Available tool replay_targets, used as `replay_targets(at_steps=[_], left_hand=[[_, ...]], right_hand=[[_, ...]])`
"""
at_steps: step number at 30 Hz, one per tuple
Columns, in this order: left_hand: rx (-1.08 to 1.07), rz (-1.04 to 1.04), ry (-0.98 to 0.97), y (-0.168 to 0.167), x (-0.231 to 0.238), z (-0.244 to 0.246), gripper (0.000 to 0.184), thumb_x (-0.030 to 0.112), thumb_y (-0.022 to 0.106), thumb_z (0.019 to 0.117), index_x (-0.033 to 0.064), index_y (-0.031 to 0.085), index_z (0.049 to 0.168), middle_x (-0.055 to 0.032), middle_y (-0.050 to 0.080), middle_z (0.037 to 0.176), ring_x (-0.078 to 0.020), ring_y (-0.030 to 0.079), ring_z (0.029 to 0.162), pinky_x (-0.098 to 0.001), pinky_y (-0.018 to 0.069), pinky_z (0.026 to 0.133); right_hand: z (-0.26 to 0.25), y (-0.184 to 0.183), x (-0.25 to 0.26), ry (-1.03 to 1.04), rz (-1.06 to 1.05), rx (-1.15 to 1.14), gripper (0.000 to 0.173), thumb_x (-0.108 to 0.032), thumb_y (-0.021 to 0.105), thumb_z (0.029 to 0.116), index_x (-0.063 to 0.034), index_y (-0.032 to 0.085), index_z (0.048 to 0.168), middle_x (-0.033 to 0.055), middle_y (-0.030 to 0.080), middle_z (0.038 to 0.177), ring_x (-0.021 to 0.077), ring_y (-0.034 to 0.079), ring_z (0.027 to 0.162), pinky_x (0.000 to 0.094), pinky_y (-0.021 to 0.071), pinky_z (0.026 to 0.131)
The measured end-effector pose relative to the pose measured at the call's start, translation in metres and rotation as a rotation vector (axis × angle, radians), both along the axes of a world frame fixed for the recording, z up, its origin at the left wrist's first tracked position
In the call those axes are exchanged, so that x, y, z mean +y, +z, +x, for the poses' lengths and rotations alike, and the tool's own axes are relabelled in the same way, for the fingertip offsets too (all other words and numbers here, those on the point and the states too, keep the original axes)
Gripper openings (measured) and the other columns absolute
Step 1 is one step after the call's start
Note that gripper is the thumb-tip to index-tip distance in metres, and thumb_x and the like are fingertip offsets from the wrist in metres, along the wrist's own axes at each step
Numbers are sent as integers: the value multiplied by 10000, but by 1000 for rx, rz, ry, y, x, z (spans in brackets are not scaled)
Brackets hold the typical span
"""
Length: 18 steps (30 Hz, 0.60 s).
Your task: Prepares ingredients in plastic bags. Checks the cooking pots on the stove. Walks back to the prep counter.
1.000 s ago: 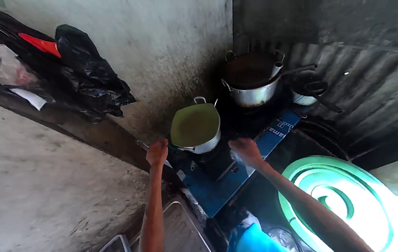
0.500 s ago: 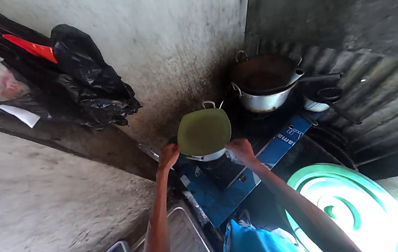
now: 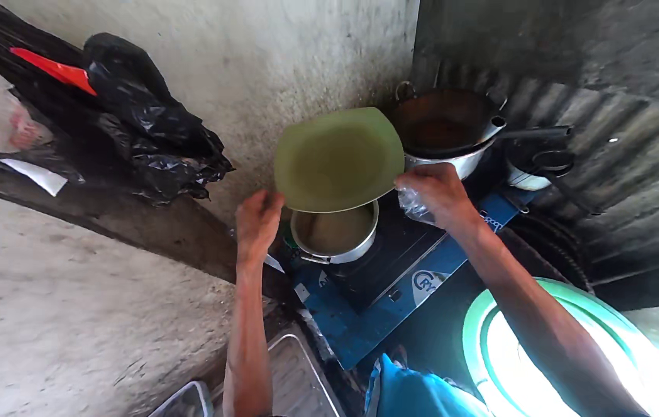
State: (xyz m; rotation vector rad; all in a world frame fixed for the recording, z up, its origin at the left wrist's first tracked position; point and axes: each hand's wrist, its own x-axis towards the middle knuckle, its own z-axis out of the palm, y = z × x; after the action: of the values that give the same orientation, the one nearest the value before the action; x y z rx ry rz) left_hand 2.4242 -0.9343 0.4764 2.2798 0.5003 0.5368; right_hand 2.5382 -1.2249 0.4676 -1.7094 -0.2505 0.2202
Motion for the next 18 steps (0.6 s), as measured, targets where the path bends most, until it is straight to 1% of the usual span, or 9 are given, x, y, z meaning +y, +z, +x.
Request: replay_targets(at_steps=[2,5,7,9,11,13,14,16,18], left_hand=[[-38,5,13,5,-5,-1,308,343,572,1045,63,623,927,-25,498,693,-93,433,558,-285,394,545],[-51,0,20,6,-8,-4,291,330,573,1047,74,623,918,-7,489,685,-69,425,553,-255,380,541],[-52,-23,23,4,-7,-6,277,320,576,1049,84,622,910,9,484,681,-47,421,547,-224,374,535],[-48,-49,32,0,-4,-7,271,317,578,1048,90,625,908,16,483,675,-41,416,537,-213,368,524],[-32,-62,48,-4,1,-8,277,323,575,1050,87,639,920,15,492,680,-44,419,541,-223,371,526],[-35,-70,43,-11,6,-7,275,305,575,1049,90,625,885,30,482,658,-31,420,535,-213,371,522],[-34,-77,37,-16,9,-6,270,288,576,1049,84,619,876,34,477,653,-28,419,536,-210,372,525],[-12,-81,34,-27,14,-4,262,256,580,1048,46,636,902,19,479,671,-47,424,562,-237,387,556],[42,-64,24,-42,22,-3,263,222,577,1052,-14,650,963,-44,526,732,-105,470,631,-316,431,628]], right_hand=[[2,6,-2,-5,25,-3,219,-261,677,956,-109,671,798,11,589,646,82,495,496,253,398,444],[7,9,2,-14,54,-15,199,-191,695,936,-105,675,757,-7,601,632,70,520,516,251,410,470],[6,4,2,5,64,-8,199,-210,690,943,-106,675,774,-2,596,639,74,512,508,250,410,461],[3,-2,2,30,61,5,230,-268,672,957,-114,659,785,13,576,628,81,481,468,243,386,417],[2,-6,6,43,63,18,238,-271,665,966,-111,666,790,22,578,624,88,478,462,246,384,410],[2,-11,11,44,53,26,235,-262,665,966,-108,664,788,16,575,610,79,471,454,240,372,412],[1,-15,14,45,46,34,228,-257,665,968,-101,669,803,18,575,617,78,475,462,242,377,422],[2,-27,21,53,30,48,198,-228,675,968,-76,682,842,25,597,657,88,517,521,264,436,482],[2,-48,31,38,17,58,181,-176,700,955,-28,694,851,58,628,692,134,576,591,336,500,571]])
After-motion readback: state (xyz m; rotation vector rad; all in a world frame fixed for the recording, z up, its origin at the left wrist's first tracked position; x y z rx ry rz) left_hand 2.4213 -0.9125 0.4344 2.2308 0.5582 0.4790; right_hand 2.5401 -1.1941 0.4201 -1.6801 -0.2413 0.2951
